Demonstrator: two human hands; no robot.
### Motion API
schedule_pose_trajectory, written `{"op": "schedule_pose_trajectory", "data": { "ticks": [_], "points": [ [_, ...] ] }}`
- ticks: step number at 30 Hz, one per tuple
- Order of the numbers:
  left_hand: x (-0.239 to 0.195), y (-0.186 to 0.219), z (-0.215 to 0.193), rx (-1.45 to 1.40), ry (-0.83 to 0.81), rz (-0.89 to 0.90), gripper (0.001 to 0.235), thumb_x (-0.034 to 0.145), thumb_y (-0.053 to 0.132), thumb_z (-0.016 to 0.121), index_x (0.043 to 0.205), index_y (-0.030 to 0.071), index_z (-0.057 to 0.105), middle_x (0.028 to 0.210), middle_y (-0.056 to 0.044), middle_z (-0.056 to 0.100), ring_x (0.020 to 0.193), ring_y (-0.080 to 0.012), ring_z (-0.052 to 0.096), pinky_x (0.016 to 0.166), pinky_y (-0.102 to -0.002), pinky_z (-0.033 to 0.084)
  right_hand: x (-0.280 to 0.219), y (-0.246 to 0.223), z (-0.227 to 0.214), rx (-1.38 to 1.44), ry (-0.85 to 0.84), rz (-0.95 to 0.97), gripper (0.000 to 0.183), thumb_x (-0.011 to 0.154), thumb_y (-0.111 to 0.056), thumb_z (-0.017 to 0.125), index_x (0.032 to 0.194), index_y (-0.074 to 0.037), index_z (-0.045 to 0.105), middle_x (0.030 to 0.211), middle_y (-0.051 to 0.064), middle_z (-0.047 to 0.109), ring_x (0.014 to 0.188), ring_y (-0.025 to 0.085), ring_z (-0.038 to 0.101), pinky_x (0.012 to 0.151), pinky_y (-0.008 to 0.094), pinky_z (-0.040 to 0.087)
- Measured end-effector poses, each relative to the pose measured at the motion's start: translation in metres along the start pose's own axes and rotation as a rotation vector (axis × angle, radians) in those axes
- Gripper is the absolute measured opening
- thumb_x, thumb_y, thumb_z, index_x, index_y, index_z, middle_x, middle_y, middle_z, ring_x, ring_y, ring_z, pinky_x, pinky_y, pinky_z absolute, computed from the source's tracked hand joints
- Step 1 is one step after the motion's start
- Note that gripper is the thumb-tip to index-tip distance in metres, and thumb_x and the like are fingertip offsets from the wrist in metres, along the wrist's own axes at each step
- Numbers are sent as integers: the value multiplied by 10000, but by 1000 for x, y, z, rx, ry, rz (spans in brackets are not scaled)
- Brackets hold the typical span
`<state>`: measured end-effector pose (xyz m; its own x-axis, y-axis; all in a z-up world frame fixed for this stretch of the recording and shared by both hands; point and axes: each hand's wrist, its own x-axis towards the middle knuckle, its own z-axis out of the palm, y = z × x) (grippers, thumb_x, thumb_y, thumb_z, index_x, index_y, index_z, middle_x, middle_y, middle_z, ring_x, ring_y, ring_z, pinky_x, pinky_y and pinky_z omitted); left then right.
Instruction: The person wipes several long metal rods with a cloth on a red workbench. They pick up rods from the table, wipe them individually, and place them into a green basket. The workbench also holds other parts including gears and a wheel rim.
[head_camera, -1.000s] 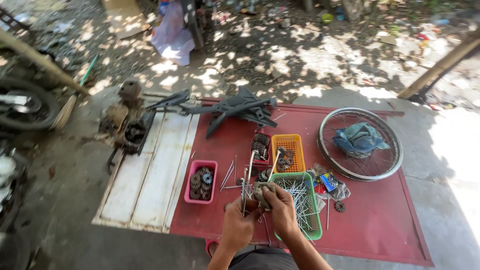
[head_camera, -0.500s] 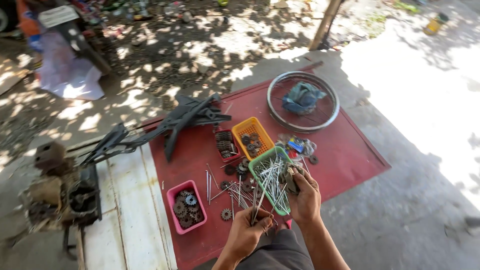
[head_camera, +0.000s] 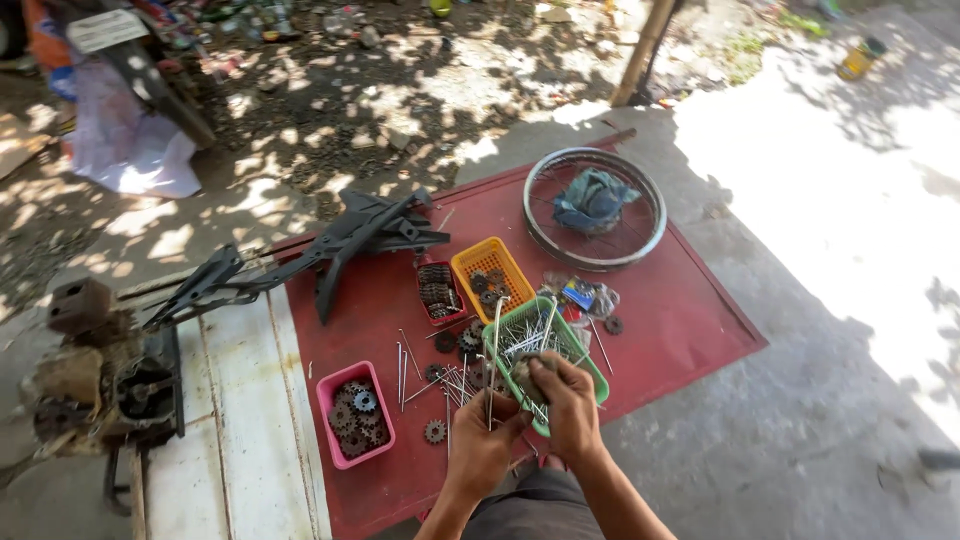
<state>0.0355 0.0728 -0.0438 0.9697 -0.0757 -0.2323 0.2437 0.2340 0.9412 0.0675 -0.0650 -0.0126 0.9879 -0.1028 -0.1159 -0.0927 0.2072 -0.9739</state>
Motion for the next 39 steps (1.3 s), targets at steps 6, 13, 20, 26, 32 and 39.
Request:
{"op": "schedule_pose_trajectory", "data": {
  "ticks": [6,13,20,26,32,39],
  "points": [
    [-12,12,40,46,34,21,63,960,-6,686,902,-17,710,737,-77,657,568,-121,489,505,-260,395,58,-25,-31,313,-138,115,264,1024,-74,530,1148,103,681,1065,206,685,922,237,609,871,357,508],
    [-22,9,81,-47,149,-60,157,997,15,600,1008,-39,747,816,-98,717,730,-154,625,688,-284,506,91,-38,-53,482,-215,294,229,1007,-27,512,1174,66,638,1073,168,702,916,239,665,803,337,529],
    [-30,8,96,-134,518,30,79,837,-52,811,896,-52,758,759,-102,737,634,-141,609,606,-265,516,65,-45,-38,209,-456,325,255,971,-58,543,1071,113,704,995,187,727,822,215,634,768,319,502],
    [-24,12,78,-278,549,177,127,810,-163,735,888,-64,755,781,-123,763,681,-144,670,658,-253,559,38,-39,-25,-13,-634,251,240,956,-60,559,989,59,765,903,116,726,790,173,591,787,294,468],
    [-28,2,44,-238,357,46,48,919,-71,738,910,-59,693,781,-100,656,653,-135,533,619,-261,463,64,-25,-5,264,-480,221,195,1001,-41,544,1007,76,700,982,184,689,843,209,613,858,330,516],
    [-39,17,-5,-104,83,-82,114,987,11,657,986,-53,752,796,-121,727,534,-112,466,484,-269,359,57,-40,23,462,-238,172,164,1003,-12,580,1060,83,701,946,108,711,792,123,632,771,233,505]
  ]
}}
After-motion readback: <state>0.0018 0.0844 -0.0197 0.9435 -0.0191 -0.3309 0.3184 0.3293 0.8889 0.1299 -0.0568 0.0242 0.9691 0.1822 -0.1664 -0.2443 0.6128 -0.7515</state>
